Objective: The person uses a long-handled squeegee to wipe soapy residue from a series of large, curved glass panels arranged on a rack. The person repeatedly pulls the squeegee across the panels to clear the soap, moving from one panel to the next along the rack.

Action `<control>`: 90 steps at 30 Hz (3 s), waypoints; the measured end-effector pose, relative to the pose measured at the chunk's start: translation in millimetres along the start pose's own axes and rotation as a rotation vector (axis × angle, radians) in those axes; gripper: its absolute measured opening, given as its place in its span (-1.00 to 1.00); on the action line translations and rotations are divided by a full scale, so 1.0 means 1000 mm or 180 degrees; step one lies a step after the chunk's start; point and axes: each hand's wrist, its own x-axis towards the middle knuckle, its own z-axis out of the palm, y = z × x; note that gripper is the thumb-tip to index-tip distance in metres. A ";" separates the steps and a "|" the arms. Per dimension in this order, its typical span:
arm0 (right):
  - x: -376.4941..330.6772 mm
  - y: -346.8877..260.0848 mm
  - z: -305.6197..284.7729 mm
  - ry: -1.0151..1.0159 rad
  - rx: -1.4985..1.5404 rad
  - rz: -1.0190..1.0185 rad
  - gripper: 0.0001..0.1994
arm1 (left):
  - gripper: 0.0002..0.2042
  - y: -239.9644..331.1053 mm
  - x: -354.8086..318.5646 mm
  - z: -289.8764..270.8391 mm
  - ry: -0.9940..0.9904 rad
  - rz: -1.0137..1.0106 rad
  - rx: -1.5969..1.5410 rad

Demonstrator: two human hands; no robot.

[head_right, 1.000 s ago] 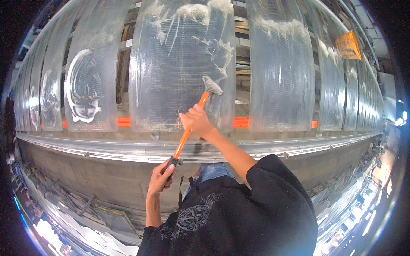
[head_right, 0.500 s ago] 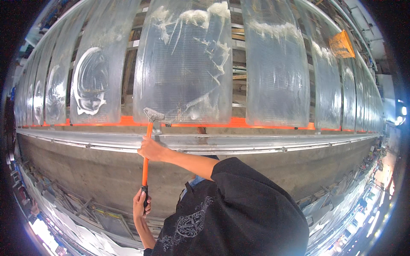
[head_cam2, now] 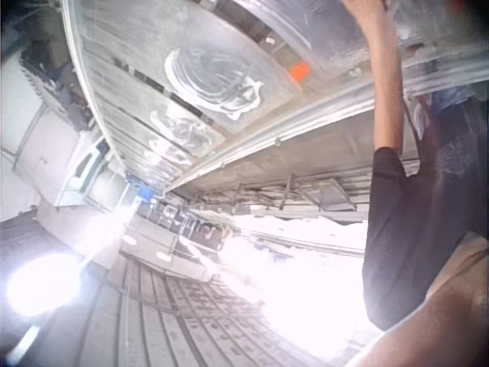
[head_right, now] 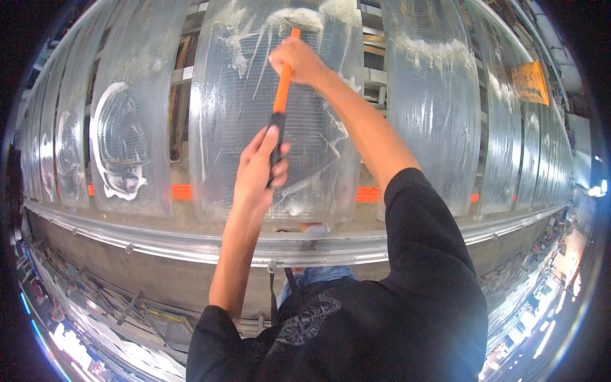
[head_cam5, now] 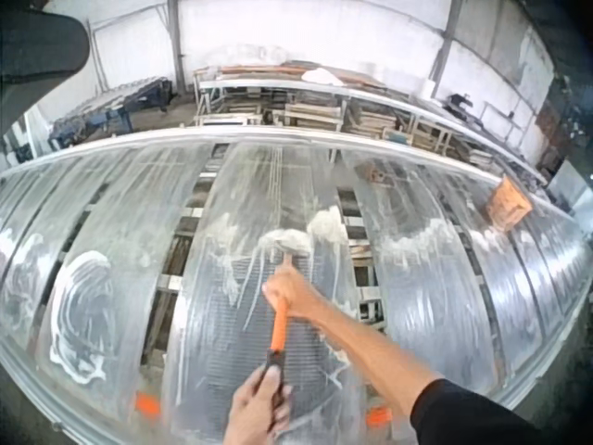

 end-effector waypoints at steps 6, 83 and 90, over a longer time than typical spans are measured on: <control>-0.053 -0.105 0.027 0.0458 0.0470 0.0584 -0.70 | -0.62 -0.045 -0.090 -0.020 0.0106 -0.0128 0.0192; 0.353 -0.326 0.474 -0.0615 -0.1335 0.0621 -0.29 | -0.78 0.143 -0.304 -0.558 0.1313 0.0809 -0.1520; 0.376 -0.190 0.382 0.0509 -0.1389 0.1341 -0.34 | -0.80 0.233 -0.255 -0.555 0.1510 0.0119 -0.1372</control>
